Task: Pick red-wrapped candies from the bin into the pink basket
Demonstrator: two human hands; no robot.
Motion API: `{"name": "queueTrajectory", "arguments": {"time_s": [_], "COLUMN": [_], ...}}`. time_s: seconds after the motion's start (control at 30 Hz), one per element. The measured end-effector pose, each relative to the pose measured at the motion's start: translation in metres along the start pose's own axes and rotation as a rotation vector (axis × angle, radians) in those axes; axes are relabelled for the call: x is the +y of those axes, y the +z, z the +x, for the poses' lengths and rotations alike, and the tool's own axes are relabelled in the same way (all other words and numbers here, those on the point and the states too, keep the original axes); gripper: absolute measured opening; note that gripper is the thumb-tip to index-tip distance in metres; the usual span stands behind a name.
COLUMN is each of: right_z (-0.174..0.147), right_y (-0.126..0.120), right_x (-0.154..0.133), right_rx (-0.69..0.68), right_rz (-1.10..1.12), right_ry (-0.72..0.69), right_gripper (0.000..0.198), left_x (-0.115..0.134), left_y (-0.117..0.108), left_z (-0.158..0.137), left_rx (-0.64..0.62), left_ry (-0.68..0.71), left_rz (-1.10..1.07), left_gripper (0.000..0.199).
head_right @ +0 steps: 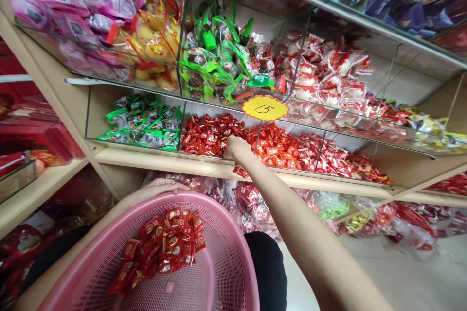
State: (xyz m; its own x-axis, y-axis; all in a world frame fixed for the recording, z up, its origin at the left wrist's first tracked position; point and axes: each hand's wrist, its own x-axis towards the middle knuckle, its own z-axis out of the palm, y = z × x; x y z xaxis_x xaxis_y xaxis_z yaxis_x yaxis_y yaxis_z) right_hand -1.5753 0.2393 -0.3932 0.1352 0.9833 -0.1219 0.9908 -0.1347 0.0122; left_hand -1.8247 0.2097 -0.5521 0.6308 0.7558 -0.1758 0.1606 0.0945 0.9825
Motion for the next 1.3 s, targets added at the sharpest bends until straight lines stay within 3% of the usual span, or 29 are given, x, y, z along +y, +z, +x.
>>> {"name": "queueTrajectory", "arguments": {"time_s": [0.27,0.43,0.57,0.73,0.87,0.93,1.07,1.3], "right_z": [-0.021,-0.057,-0.106,-0.151,-0.160,-0.161,-0.161,-0.161], "right_y": [-0.011,-0.023,-0.017,0.035,0.103,0.132,0.166,0.187], "right_x": [0.009,0.026,0.033,0.035,0.034,0.033,0.028,0.023], "right_rx": [0.137,0.358,0.373,0.169,-0.157,-0.245,-0.242,-0.150], "right_rz": [-0.007,0.121,0.317,0.476,0.704,0.738,0.689,0.583], "right_ry": [-0.025,-0.294,-0.484,-0.616,-0.515,-0.461,-0.351,-0.316], "right_gripper": [0.027,0.012,0.012,0.014,0.010,0.011,0.017,0.015], "left_x": [0.003,0.008,0.010,0.010,0.012,0.013,0.014,0.020], "left_y": [0.002,0.004,0.007,0.010,0.012,0.013,0.015,0.014], "left_z": [-0.001,-0.001,-0.006,-0.012,-0.012,-0.013,-0.013,-0.009], "left_rx": [-0.003,0.017,0.033,0.082,0.104,0.102,0.098,0.059], "left_ry": [-0.005,-0.052,-0.068,-0.068,-0.061,-0.057,-0.042,-0.010], "left_rz": [-0.047,-0.053,-0.045,-0.039,-0.043,-0.048,-0.064,-0.085], "left_gripper": [0.032,0.036,0.033,0.032,0.031,0.030,0.030,0.024]}}
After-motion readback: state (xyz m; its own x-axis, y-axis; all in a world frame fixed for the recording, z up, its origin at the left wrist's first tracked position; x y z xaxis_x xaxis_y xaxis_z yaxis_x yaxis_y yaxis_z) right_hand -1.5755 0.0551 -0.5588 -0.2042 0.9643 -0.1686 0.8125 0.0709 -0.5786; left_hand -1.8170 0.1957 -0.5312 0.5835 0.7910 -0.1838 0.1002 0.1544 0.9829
